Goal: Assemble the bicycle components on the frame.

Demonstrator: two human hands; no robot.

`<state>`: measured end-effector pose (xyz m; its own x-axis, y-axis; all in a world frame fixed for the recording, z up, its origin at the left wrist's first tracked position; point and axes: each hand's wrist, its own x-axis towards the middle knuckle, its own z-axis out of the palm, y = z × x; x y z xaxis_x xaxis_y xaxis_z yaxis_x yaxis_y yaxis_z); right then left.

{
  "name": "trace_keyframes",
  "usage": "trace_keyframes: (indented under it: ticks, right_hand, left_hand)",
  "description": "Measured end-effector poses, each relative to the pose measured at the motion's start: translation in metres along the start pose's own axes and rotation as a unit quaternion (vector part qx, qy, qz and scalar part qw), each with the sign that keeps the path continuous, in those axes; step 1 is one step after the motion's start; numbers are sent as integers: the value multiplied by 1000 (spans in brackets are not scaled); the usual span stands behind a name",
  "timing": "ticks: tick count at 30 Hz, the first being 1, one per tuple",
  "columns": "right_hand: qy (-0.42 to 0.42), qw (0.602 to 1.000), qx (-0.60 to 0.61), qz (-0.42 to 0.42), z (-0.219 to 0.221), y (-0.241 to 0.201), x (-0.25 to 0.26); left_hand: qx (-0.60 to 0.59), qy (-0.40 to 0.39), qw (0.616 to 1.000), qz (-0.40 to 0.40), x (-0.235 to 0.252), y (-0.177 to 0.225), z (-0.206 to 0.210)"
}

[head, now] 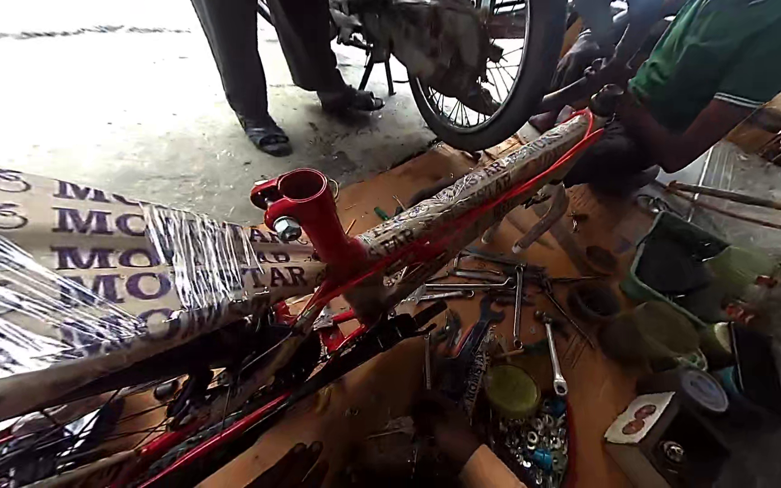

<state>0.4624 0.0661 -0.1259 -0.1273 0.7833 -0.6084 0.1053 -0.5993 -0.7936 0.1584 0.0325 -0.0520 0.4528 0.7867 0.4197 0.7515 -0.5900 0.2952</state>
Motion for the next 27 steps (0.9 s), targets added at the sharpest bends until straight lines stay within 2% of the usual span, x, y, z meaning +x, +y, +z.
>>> trace_keyframes:
  ticks: [2,4,6,9,11,13,17,19,22,24,27]
  right_hand:
    - [11,1000,-16,10,-10,-2,-1]
    - [22,997,-69,4,-18,-3,-1]
    - [17,985,-169,-24,-18,-5,2]
    - [-44,929,-367,-32,-1,-22,0]
    - [-102,878,-468,-13,15,-24,-2]
    - [-124,840,-528,-3,26,-18,-2]
    - [-144,798,-580,72,20,-26,-14]
    - [-151,780,-599,96,14,-30,-26]
    - [-167,741,-634,143,-3,-20,-39]
    - [-170,735,-633,177,-19,-11,-49]
    - [-153,742,-620,203,-24,-10,-62]
  left_hand:
    - [-31,-34,997,-59,23,22,-5]
    - [-77,-111,985,-104,38,36,-14]
    - [-106,-142,977,-118,20,23,-1]
    - [-91,-127,978,-139,-19,-4,37]
    - [-112,-156,960,-203,-25,-12,48]
    - [-161,-177,932,-273,-23,-18,52]
    - [-212,-193,878,-383,-25,-29,55]
    - [-208,-245,844,-428,-35,-39,50]
    - [-211,-340,799,-450,-55,-49,40]
    - [-208,-364,785,-455,-65,-47,37]
    - [-193,-339,799,-459,-74,-43,30]
